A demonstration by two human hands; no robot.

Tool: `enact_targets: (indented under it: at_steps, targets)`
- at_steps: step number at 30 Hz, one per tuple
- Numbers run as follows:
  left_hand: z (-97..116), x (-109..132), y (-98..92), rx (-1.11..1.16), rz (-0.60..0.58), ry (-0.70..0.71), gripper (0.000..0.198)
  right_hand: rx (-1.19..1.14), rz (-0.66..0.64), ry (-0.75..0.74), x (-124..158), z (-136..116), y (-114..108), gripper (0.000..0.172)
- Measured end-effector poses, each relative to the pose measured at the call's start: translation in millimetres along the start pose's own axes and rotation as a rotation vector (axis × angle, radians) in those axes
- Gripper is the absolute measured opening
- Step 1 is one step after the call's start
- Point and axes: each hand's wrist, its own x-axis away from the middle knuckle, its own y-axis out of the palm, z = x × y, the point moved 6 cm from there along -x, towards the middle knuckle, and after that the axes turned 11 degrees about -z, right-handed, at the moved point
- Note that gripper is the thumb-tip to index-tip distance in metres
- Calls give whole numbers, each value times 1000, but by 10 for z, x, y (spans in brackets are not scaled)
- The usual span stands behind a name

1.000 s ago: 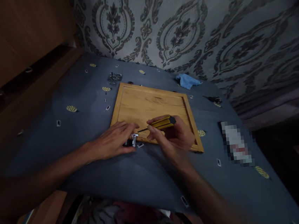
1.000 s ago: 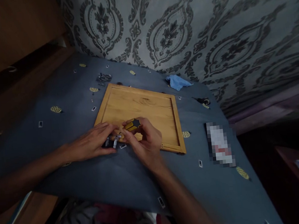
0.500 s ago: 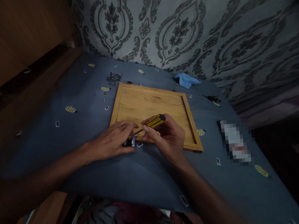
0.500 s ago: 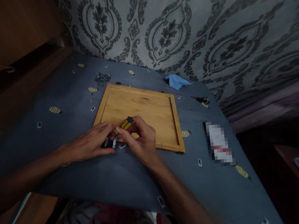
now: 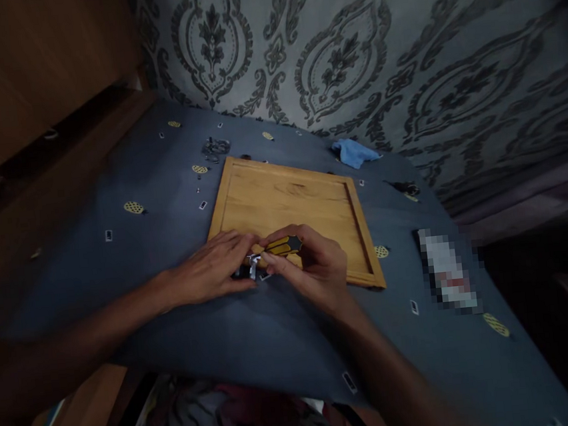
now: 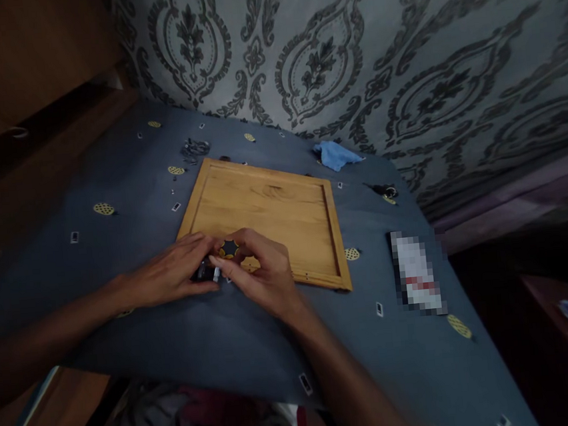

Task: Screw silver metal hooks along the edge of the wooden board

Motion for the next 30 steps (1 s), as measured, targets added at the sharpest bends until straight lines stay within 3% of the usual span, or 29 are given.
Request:
enact_targets:
  at_steps: [11, 16, 30]
  targets:
    - [-7, -4, 7, -5, -32, -37, 47, -139, -81, 84, -75, 31, -36, 25]
    - [-13, -6, 9, -3, -33, -48, 40, -104, -15, 74, -65, 57, -80, 22]
    - [37, -6, -19, -26, -54, -57, 45, -231, 64, 105, -62, 81, -25, 24]
